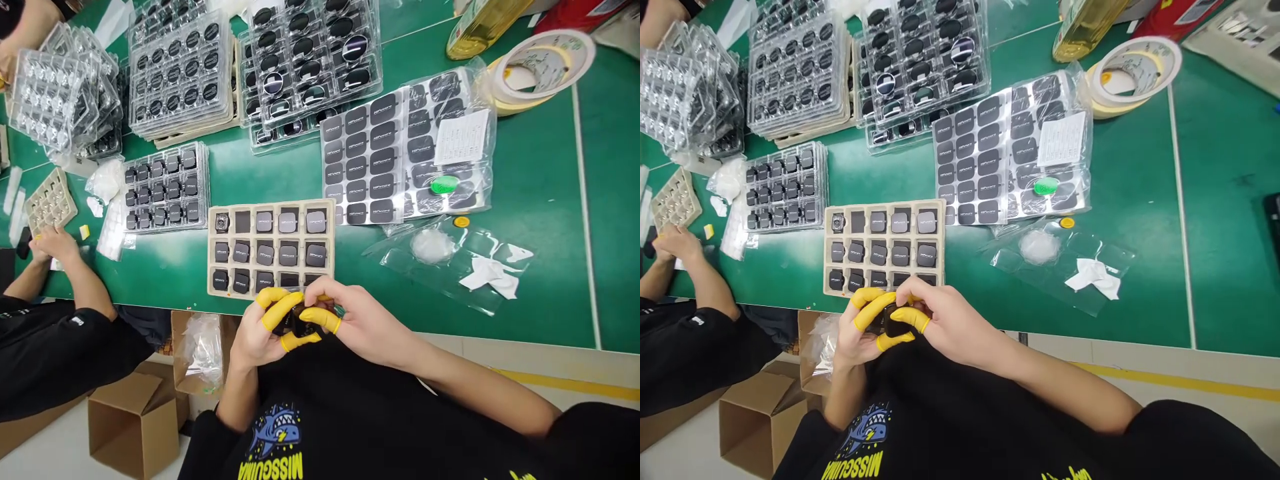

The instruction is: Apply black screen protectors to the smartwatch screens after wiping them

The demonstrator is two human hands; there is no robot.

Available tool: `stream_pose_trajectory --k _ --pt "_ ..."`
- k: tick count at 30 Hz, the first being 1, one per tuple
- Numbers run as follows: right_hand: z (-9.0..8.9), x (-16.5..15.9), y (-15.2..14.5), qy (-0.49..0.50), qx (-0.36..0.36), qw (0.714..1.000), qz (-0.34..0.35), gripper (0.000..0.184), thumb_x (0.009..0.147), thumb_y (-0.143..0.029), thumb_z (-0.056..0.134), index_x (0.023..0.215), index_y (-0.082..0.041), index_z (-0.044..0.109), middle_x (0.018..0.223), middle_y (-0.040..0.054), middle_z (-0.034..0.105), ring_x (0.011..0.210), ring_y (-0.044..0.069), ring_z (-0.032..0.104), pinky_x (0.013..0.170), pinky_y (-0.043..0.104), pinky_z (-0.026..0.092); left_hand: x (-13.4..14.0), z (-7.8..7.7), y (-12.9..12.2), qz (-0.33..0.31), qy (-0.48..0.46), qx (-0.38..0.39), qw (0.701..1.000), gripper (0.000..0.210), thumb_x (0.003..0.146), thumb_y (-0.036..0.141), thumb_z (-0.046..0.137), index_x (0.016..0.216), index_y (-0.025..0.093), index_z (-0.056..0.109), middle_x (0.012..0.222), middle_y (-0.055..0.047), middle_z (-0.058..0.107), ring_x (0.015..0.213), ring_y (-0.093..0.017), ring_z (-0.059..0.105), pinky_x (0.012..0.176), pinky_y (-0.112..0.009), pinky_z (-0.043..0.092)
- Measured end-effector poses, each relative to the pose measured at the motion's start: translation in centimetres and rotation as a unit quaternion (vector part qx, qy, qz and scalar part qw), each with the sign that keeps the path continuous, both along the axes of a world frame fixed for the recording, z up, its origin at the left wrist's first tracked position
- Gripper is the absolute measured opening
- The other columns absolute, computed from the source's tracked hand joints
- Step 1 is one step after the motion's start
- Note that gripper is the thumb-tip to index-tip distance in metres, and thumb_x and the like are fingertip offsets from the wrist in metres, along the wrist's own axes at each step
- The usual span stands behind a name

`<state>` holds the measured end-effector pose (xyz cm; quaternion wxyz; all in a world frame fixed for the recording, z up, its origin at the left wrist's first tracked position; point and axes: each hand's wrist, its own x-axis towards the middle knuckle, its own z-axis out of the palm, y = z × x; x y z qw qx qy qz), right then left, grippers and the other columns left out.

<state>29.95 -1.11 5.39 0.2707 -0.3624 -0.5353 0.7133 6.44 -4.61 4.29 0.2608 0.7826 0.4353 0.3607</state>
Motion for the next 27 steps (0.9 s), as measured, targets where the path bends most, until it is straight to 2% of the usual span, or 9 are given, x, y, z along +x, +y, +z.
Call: stream_pose_trajectory --k 3,9,12,16,19,21,23,25,27 --pt "0.1 -0.1 0.3 -0.034 0.023 0.999 0.023 0.004 0.109 -0.030 0.057 0.105 -0.028 0.056 0.083 -0.0023 0.065 0.072 0.018 0.057 0.067 0.031 0.046 0.1 -0.4 -0.7 0.022 0.001 -0.004 1.000 0.074 0.092 0.049 0.093 0.157 0.027 0.066 0.121 -0.010 0.078 0.103 -0.023 0.082 0.087 -0.034 0.072" --pt "-0.5 -1.4 0.4 -0.057 0.090 0.993 0.051 0.011 0.106 -0.016 0.054 0.103 -0.027 0.053 0.085 -0.0045 0.066 0.071 0.015 0.057 0.068 0.028 0.044 -1.3 -1.2 -1.6 0.034 0.001 -0.004 0.999 0.067 0.092 0.048 0.093 0.151 0.026 0.070 0.118 -0.009 0.079 0.102 -0.023 0.083 0.086 -0.034 0.073" --pt "-0.8 -2.4 -0.5 -0.078 0.165 0.983 0.006 0.019 0.103 -0.007 0.054 0.102 -0.027 0.053 0.089 -0.0025 0.065 0.077 0.016 0.060 0.071 0.029 0.046 -2.1 -1.7 -1.2 0.035 0.011 0.024 0.999 0.063 0.090 0.054 0.094 0.142 0.024 0.074 0.111 -0.008 0.080 0.095 -0.023 0.083 0.081 -0.034 0.072" --pt "-0.2 -2.4 -2.1 -0.109 0.283 0.947 -0.105 0.014 0.110 -0.013 0.057 0.103 -0.026 0.059 0.111 0.0080 0.070 0.102 0.022 0.068 0.087 0.035 0.058 -2.3 -2.9 0.2 0.054 0.016 0.064 0.996 0.055 0.091 0.058 0.092 0.131 0.022 0.078 0.108 -0.008 0.081 0.093 -0.024 0.084 0.082 -0.037 0.072" --pt "-0.2 0.6 -2.6 -0.140 0.314 0.916 -0.208 0.008 0.111 -0.023 0.065 0.106 -0.027 0.063 0.129 0.0105 0.072 0.121 0.026 0.070 0.103 0.042 0.060 -2.2 -3.4 1.4 0.051 -0.014 0.071 0.996 0.049 0.092 0.054 0.091 0.127 0.022 0.079 0.107 -0.007 0.081 0.094 -0.024 0.082 0.081 -0.037 0.071" --pt "-1.1 4.3 -2.6 -0.217 0.292 0.887 -0.285 0.007 0.109 -0.028 0.071 0.104 -0.029 0.065 0.137 0.0094 0.072 0.128 0.029 0.068 0.111 0.049 0.056 -2.2 -3.4 2.1 0.042 -0.039 0.076 0.995 0.047 0.091 0.051 0.093 0.125 0.022 0.079 0.105 -0.006 0.081 0.093 -0.023 0.080 0.080 -0.037 0.070" --pt "-2.8 8.6 -2.2 -0.312 0.238 0.856 -0.337 0.010 0.105 -0.034 0.075 0.100 -0.028 0.068 0.139 0.0095 0.072 0.135 0.034 0.065 0.119 0.059 0.051 -2.3 -3.0 2.5 0.031 -0.059 0.077 0.995 0.046 0.091 0.051 0.093 0.123 0.022 0.079 0.103 -0.005 0.081 0.091 -0.023 0.079 0.078 -0.037 0.069" --pt "-5.0 12.6 -1.3 -0.369 0.190 0.842 -0.346 0.012 0.100 -0.037 0.077 0.095 -0.028 0.070 0.139 0.0097 0.073 0.141 0.038 0.059 0.124 0.064 0.045 -2.6 -2.6 2.8 0.021 -0.075 0.074 0.994 0.045 0.091 0.054 0.092 0.120 0.022 0.080 0.100 -0.005 0.081 0.088 -0.023 0.078 0.075 -0.037 0.068" --pt "-7.3 15.1 0.0 -0.430 0.154 0.822 -0.339 0.012 0.096 -0.036 0.077 0.091 -0.028 0.071 0.140 0.0103 0.072 0.145 0.039 0.054 0.126 0.065 0.041 -3.1 -2.4 2.7 0.014 -0.085 0.066 0.994 0.044 0.090 0.056 0.092 0.117 0.022 0.082 0.098 -0.005 0.079 0.086 -0.023 0.077 0.072 -0.038 0.068"
